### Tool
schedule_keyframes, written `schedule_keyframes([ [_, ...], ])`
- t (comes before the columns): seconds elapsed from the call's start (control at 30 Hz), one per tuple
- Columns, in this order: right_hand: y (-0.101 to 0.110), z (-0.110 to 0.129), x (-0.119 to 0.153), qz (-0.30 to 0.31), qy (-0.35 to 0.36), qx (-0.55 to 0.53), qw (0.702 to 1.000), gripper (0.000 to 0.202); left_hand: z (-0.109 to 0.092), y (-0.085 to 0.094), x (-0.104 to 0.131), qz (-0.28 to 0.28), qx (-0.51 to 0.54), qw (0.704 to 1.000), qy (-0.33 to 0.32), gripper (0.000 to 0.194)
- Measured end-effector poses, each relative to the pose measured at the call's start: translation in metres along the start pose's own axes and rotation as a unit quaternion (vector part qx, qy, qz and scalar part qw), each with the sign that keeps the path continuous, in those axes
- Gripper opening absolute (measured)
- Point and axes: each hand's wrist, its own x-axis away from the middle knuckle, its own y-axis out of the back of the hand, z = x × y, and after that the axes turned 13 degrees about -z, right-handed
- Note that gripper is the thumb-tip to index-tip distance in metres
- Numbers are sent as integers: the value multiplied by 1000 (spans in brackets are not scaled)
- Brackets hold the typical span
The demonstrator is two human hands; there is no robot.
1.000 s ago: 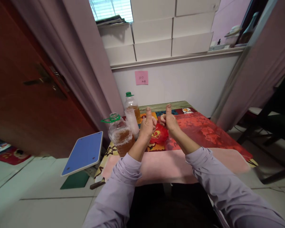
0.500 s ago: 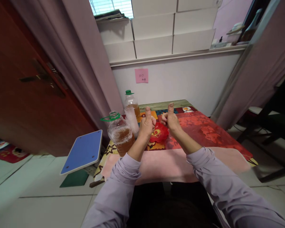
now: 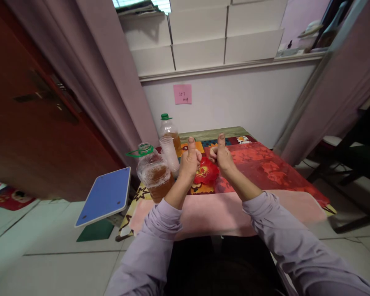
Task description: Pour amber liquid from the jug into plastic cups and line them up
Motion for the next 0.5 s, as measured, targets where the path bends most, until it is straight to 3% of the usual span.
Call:
schedule_keyframes([
  [0.07, 0, -8, 2, 20, -4, -5, 1000, 87, 15, 0, 3, 11, -5, 1000, -13, 83],
  [0.17, 0, -37, 17, 48, 9, -16, 999, 82, 54, 3, 19, 40, -52, 996, -60, 74],
  [0.37, -4, -138, 69, -3, -3, 19, 1000, 76, 144, 21, 66, 2, -129, 990, -53, 45],
  [0.5, -4, -175, 92, 3, 39, 88, 995, 70, 169, 32, 82, 19, -164, 985, -54, 34],
])
